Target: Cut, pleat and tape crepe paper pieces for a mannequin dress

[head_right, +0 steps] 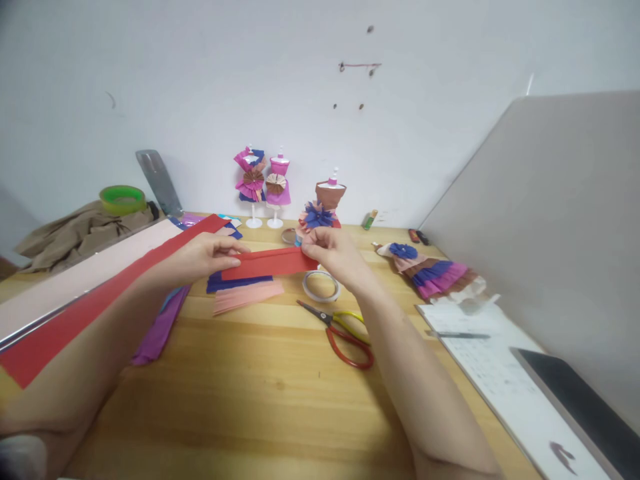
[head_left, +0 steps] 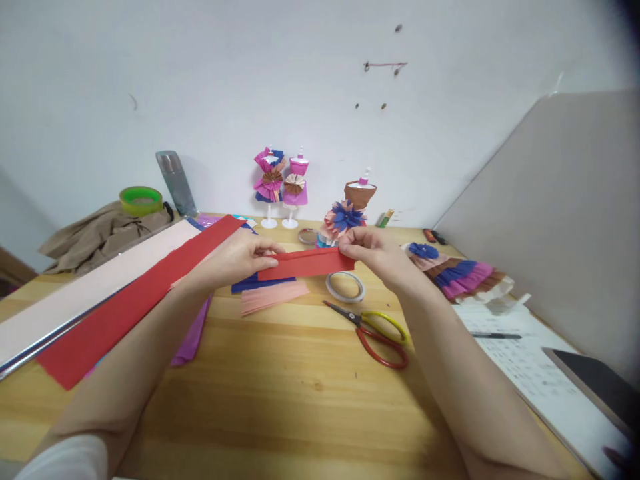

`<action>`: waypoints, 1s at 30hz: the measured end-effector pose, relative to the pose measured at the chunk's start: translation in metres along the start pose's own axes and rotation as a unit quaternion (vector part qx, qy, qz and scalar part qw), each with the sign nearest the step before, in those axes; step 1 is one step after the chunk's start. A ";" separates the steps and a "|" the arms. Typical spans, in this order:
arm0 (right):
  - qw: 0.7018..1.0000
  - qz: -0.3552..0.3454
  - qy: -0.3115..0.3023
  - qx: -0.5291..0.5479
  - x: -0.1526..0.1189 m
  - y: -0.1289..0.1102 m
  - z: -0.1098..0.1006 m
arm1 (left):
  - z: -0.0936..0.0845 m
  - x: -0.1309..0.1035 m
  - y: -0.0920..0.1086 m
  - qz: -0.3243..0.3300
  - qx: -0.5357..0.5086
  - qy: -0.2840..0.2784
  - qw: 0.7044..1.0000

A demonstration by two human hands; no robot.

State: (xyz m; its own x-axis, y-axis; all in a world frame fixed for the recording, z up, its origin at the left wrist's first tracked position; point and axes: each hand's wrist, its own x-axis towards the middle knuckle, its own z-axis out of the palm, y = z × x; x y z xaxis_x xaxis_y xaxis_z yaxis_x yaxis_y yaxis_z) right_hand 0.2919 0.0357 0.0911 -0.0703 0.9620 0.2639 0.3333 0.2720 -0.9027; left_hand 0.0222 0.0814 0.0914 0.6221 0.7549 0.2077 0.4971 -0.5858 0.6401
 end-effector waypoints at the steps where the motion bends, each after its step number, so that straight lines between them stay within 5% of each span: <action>1: 1.000 -0.001 0.001 0.001 0.000 0.000 0.000 | 0.000 0.000 0.000 -0.001 -0.003 0.000 1.000; 15: 1.000 -0.008 -0.023 -0.001 -0.001 0.006 -0.003 | -0.002 -0.001 0.003 -0.055 -0.061 -0.002 0.997; 22: 0.999 -0.018 -0.026 -0.022 -0.004 0.000 0.010 | 0.002 -0.001 0.009 -0.018 -0.049 -0.075 0.996; 30: 0.998 -0.006 -0.043 -0.040 -0.010 -0.010 0.027 | 0.018 -0.004 0.033 -0.004 -0.037 -0.017 0.999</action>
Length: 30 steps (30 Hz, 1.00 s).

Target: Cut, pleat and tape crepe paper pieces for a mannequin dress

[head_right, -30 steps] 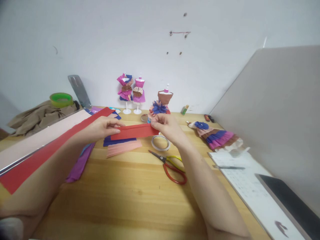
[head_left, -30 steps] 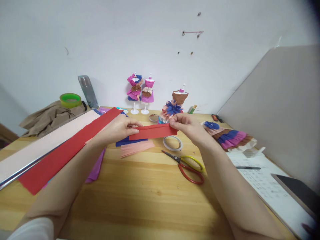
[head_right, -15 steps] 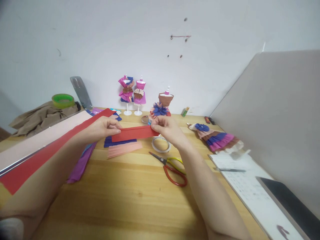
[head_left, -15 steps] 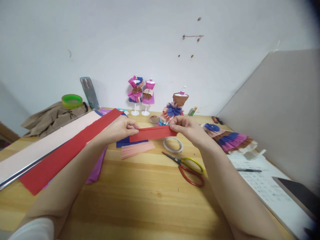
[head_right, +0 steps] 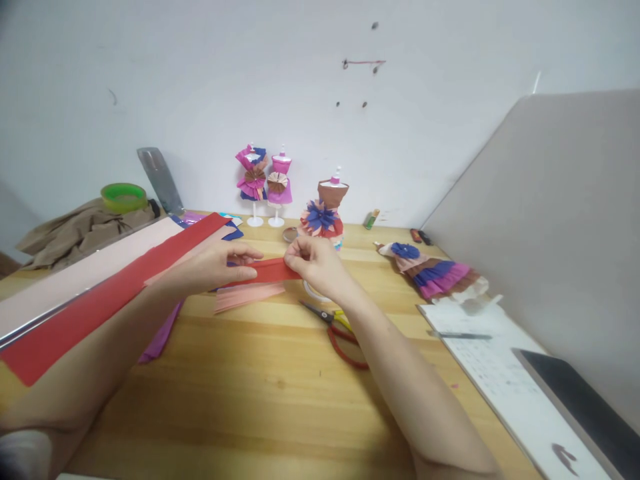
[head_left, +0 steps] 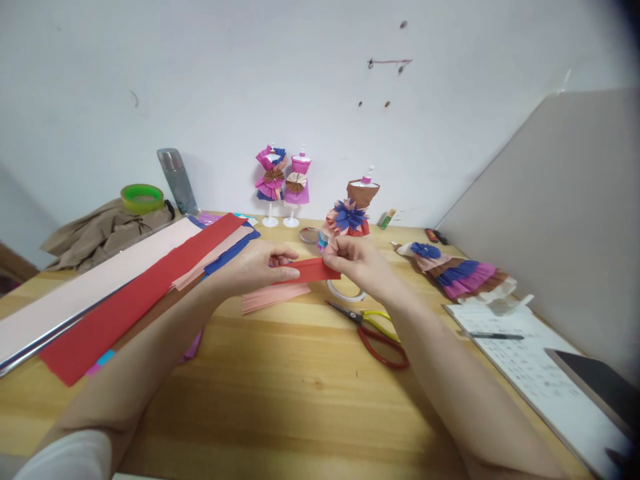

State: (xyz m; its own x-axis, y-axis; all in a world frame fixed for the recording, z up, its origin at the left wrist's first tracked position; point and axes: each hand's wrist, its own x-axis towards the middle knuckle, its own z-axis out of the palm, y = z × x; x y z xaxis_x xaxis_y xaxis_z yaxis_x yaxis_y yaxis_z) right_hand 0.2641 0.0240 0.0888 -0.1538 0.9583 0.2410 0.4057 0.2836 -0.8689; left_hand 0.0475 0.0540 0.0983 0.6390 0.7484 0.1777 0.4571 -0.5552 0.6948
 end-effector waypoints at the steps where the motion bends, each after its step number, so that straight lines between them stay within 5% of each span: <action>1: 1.000 -0.001 -0.001 0.000 0.000 0.000 0.001 | 0.002 0.001 0.000 -0.007 0.000 -0.002 1.000; 18: 1.000 -0.011 -0.014 0.013 0.001 0.003 0.000 | 0.006 0.007 -0.006 -0.053 -0.046 0.004 0.998; 30: 0.998 0.001 0.044 0.041 0.009 0.012 -0.015 | -0.015 0.006 -0.027 -0.042 -0.021 0.061 0.997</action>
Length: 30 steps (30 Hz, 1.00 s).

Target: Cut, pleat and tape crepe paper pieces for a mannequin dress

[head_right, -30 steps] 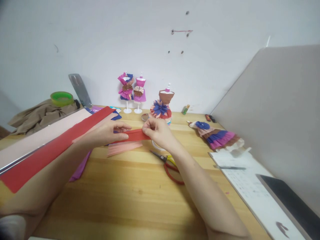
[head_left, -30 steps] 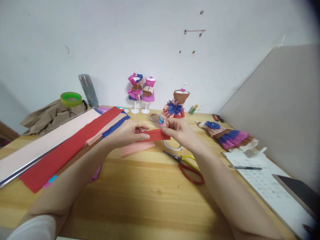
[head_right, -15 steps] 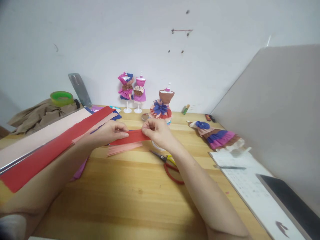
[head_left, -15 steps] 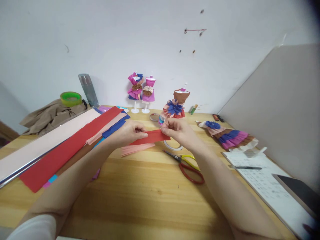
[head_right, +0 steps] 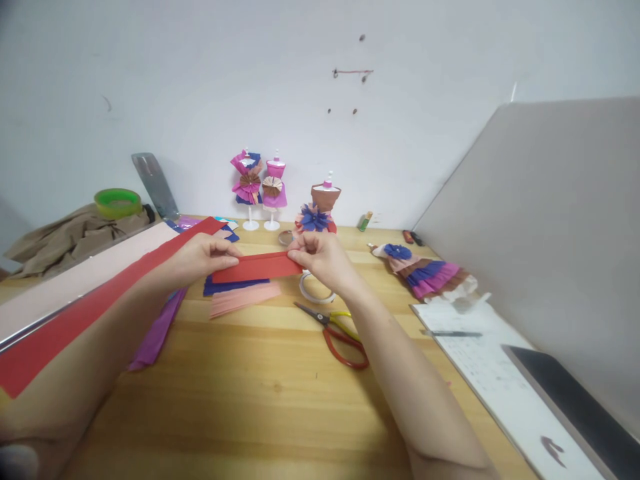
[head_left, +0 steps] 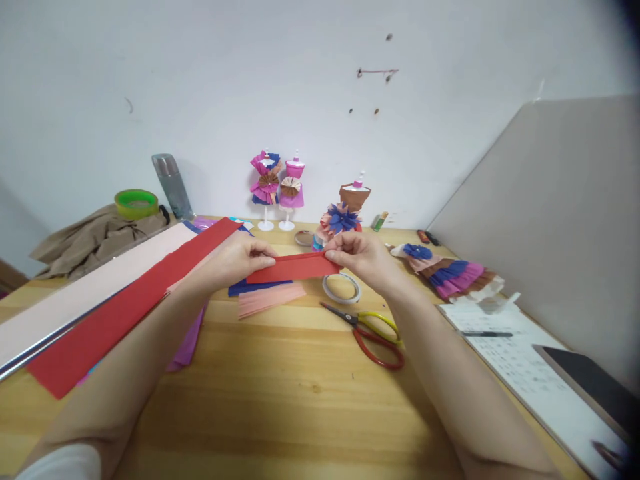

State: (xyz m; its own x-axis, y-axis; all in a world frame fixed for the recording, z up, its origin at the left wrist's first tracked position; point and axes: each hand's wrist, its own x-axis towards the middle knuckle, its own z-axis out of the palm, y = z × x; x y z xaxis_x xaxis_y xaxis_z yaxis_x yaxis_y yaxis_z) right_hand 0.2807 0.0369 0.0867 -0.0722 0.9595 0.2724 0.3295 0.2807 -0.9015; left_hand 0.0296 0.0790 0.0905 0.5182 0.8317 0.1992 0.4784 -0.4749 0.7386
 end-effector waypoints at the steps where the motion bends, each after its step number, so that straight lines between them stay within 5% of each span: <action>1: 1.000 0.004 0.006 0.004 0.001 0.000 -0.001 | -0.002 0.000 0.000 -0.008 -0.010 0.006 1.000; 20: 0.996 -0.043 0.035 -0.072 0.003 0.010 -0.014 | -0.018 -0.004 -0.004 -0.015 -0.036 0.038 0.998; 30: 0.999 -0.013 0.021 -0.024 0.005 0.014 -0.018 | -0.017 -0.007 0.004 -0.037 -0.074 0.048 0.995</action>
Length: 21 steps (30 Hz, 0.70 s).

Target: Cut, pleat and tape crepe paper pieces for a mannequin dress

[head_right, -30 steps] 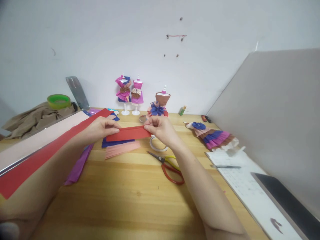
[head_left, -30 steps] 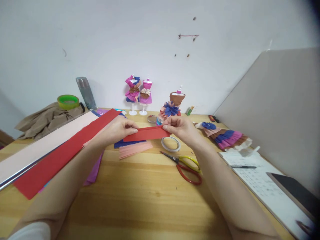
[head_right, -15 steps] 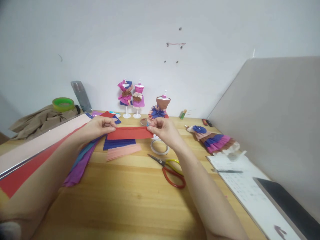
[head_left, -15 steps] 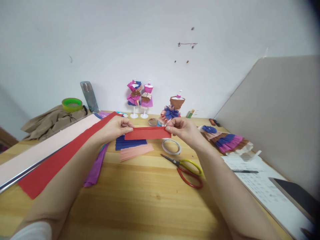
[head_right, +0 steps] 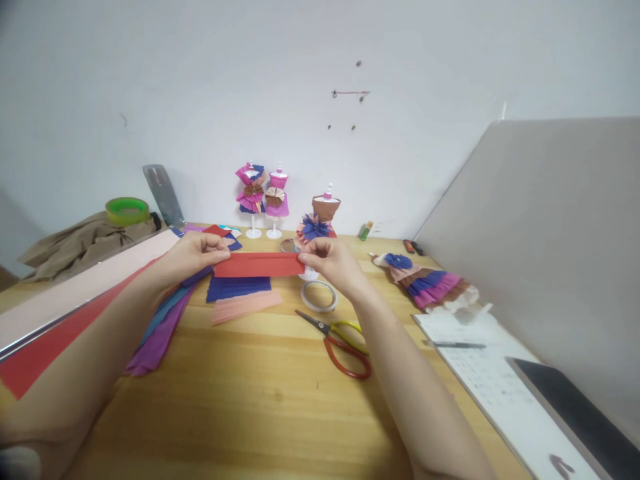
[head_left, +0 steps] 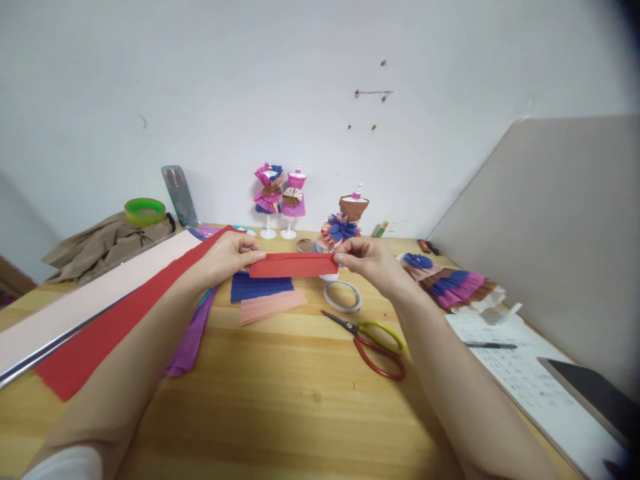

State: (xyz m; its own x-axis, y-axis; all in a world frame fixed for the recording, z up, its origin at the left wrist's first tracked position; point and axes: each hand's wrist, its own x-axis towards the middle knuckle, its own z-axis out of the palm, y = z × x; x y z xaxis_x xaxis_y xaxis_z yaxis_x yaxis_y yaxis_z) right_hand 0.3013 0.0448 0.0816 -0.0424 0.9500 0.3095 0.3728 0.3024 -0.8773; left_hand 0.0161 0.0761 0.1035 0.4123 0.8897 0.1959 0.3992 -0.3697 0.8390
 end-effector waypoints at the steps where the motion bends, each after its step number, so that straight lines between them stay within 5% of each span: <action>1: 1.000 0.003 -0.002 0.004 0.000 0.000 0.000 | 0.000 0.000 0.000 -0.001 -0.006 0.002 1.000; 13: 0.999 0.027 0.021 -0.043 -0.001 -0.009 0.006 | 0.001 0.001 0.001 -0.002 0.013 0.056 0.998; 21: 0.998 0.053 0.013 -0.014 0.000 -0.009 0.009 | 0.004 -0.003 0.008 -0.047 -0.056 0.025 0.997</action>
State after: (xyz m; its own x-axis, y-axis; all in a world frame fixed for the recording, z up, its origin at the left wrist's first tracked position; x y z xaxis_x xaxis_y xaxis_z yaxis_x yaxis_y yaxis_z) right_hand 0.2899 0.0425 0.0866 0.0216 0.9740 0.2257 0.3993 0.1986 -0.8951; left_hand 0.0210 0.0696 0.1079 0.3352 0.9323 0.1360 0.3386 -0.2538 0.9061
